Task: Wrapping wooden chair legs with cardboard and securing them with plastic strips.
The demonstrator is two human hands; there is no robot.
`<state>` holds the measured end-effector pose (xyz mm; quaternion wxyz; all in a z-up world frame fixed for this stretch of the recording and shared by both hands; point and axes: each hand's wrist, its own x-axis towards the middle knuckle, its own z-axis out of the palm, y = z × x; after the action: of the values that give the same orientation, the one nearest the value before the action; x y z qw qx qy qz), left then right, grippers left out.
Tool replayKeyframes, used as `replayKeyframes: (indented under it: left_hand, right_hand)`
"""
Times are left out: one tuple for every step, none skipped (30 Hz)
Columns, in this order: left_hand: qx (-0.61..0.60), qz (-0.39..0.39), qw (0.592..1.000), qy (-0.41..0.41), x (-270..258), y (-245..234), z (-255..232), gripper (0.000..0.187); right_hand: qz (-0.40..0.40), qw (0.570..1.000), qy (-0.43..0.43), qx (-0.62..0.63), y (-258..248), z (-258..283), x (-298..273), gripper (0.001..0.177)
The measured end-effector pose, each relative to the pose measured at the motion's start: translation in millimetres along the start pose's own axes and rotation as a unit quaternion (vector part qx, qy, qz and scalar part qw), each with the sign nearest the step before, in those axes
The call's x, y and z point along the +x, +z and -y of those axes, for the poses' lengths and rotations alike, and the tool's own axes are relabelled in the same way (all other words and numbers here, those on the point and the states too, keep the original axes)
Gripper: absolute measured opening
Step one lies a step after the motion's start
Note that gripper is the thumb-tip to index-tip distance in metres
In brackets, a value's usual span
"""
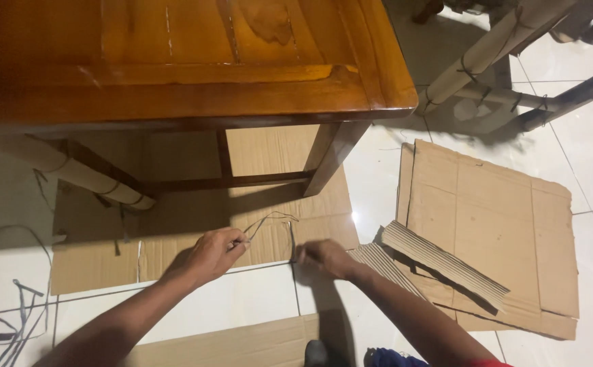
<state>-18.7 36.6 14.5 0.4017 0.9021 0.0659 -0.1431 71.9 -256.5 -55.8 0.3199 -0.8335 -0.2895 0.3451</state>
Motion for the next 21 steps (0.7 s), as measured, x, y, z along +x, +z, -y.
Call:
replayKeyframes:
  left_hand:
    - [0.001,-0.002,1.000,0.000,-3.0,-2.5,-2.5,0.012]
    - [-0.002,-0.006,1.000,0.000,-5.9,-4.9,-5.0,0.012]
    - [-0.005,-0.009,1.000,0.000,-8.7,-6.8,-7.4,0.012]
    - [-0.004,-0.011,1.000,0.000,-0.5,0.4,4.2,0.012]
    - [-0.006,-0.009,1.000,-0.001,7.2,8.0,15.6,0.015]
    - [-0.007,-0.007,1.000,-0.002,15.0,15.7,27.0,0.018]
    - [-0.007,-0.008,1.000,-0.002,15.2,17.4,30.9,0.018]
    - [-0.007,-0.017,1.000,0.014,15.4,19.3,34.9,0.015]
    - [-0.008,-0.026,0.999,0.029,15.7,21.2,39.0,0.013]
    - [-0.008,-0.028,0.999,0.028,16.7,22.1,39.9,0.013]
    - [-0.010,-0.025,0.999,0.042,17.6,22.9,40.6,0.010]
    - [-0.012,-0.023,0.998,0.055,18.7,23.7,41.2,0.008]
    - [-0.011,-0.025,0.998,0.055,18.3,24.5,40.5,0.008]
    - [-0.016,-0.017,0.998,0.059,18.1,25.4,39.6,0.009]
    - [-0.021,-0.009,0.998,0.062,17.6,27.0,38.8,0.010]
    - [-0.021,-0.010,0.998,0.062,15.8,23.4,32.0,0.010]
    - [-0.027,-0.004,0.997,0.066,13.5,20.2,25.4,0.011]
    - [-0.033,0.001,0.997,0.071,11.3,17.0,18.7,0.012]
    - [-0.032,0.000,0.997,0.071,12.9,19.9,23.1,0.012]
    - [-0.035,0.000,0.997,0.069,14.6,22.7,27.3,0.012]
    - [-0.037,-0.001,0.997,0.070,18.2,24.2,30.9,0.013]
  right_hand:
    - [0.000,1.000,-0.002,-0.001,1.3,-1.6,2.7,0.028]
    - [0.107,0.993,0.007,-0.050,2.7,-3.1,5.4,0.026]
    - [0.213,0.972,0.017,-0.098,4.1,-5.1,8.0,0.027]
    - [0.213,0.972,0.016,-0.099,5.8,-3.0,7.2,0.027]
    - [0.321,0.932,0.030,-0.164,7.4,-1.0,6.1,0.022]
    - [0.425,0.875,0.042,-0.227,9.0,0.9,5.1,0.019]
    - [0.425,0.875,0.041,-0.227,11.4,5.1,9.3,0.019]
    - [0.360,0.877,0.071,-0.310,13.9,9.2,13.6,0.016]
    - [0.291,0.869,0.097,-0.389,16.2,13.2,18.3,0.015]
    - [0.291,0.868,0.096,-0.391,4.7,15.2,21.2,0.015]
    - [0.156,0.935,0.037,-0.317,-6.5,17.3,24.0,0.020]
    - [0.017,0.972,-0.024,-0.232,-18.0,19.5,26.8,0.025]
    - [0.016,0.972,-0.026,-0.233,-18.9,24.3,30.6,0.025]
    - [-0.058,0.987,-0.090,-0.119,-20.1,29.1,34.4,0.021]
    - [-0.130,0.980,-0.151,-0.003,-20.7,33.4,37.4,0.018]
    - [-0.130,0.980,-0.152,-0.003,-21.2,47.9,31.7,0.018]
    - [-0.088,0.984,-0.152,0.037,-21.3,62.2,25.8,0.031]
    - [-0.045,0.984,-0.152,0.076,-21.5,76.6,19.8,0.048]
    - [-0.045,0.984,-0.153,0.076,-19.6,80.8,18.3,0.048]
    - [-0.042,0.985,-0.157,0.061,-17.8,85.3,16.8,0.035]
    - [-0.039,0.985,-0.163,0.045,-18.0,90.1,16.7,0.026]
